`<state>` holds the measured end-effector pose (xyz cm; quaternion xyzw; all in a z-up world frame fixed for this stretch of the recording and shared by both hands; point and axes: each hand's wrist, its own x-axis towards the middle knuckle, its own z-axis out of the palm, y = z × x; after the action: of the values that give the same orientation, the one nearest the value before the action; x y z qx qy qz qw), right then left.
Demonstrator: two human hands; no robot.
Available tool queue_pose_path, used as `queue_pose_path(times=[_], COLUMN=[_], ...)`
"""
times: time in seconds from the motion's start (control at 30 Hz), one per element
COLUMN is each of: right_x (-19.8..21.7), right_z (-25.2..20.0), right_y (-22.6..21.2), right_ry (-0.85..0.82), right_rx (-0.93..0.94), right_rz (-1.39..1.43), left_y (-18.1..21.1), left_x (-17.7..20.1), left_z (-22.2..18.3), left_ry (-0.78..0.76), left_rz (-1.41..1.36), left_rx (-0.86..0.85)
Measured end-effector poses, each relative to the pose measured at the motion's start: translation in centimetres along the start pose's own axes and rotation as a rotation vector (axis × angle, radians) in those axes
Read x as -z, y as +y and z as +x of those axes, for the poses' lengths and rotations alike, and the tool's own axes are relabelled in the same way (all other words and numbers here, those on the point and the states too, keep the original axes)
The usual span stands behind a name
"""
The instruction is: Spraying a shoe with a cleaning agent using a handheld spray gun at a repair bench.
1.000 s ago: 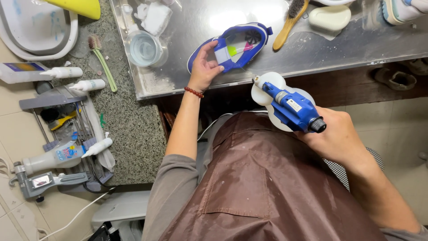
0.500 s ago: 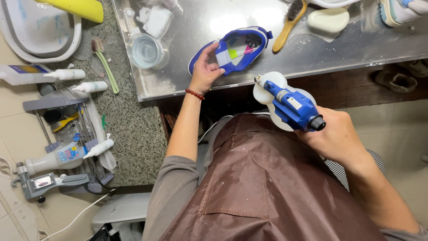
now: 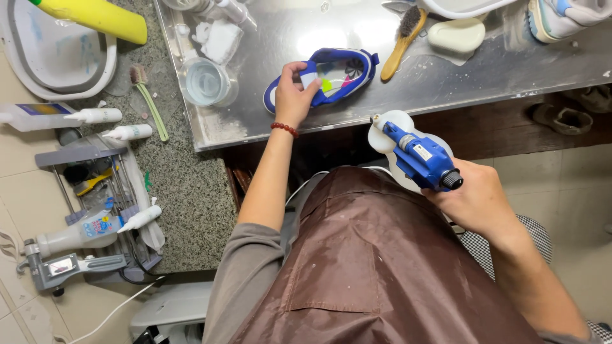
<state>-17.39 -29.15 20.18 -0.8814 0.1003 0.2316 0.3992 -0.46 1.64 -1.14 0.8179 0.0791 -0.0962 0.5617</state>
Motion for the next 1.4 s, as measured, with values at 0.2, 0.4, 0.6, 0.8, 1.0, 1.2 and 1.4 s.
queue_pose_path(times=[0.2, 0.4, 0.6, 0.8, 1.0, 1.2, 1.4], right_x=[0.1, -1.3, -1.5, -0.9, 0.8, 1.7, 1.3], right_z=[0.0, 2.4, 4.5, 4.4, 3.9, 3.1, 2.7], right_y=[1.2, 3.4, 2.0, 2.3, 3.2, 2.9, 2.9], right_ry=[-0.003, -0.058, -0.171, -0.196, -0.184, -0.167, -0.190], right_rx=[0.028, 0.133, 0.170, 0.126, 0.149, 0.198, 0.151], right_rz=[0.067, 0.002, 0.120, 0.046, 0.005, 0.025, -0.002], left_y=[-6.0, -1.2, -4.9, -5.4, -6.1, -5.8, -4.5], left_x=[-0.2, 3.2, 4.3, 4.2, 4.2, 4.2, 4.0], left_z=[2.2, -0.8, -1.7, -2.1, -2.1, -1.8, -1.6], left_ry=[-0.036, -0.246, -0.312, -0.319, -0.297, -0.313, -0.321], left_rz=[-0.133, -0.809, -0.832, -0.818, -0.795, -0.764, -0.777], left_rx=[-0.060, 0.231, 0.210, 0.237, 0.230, 0.231, 0.256])
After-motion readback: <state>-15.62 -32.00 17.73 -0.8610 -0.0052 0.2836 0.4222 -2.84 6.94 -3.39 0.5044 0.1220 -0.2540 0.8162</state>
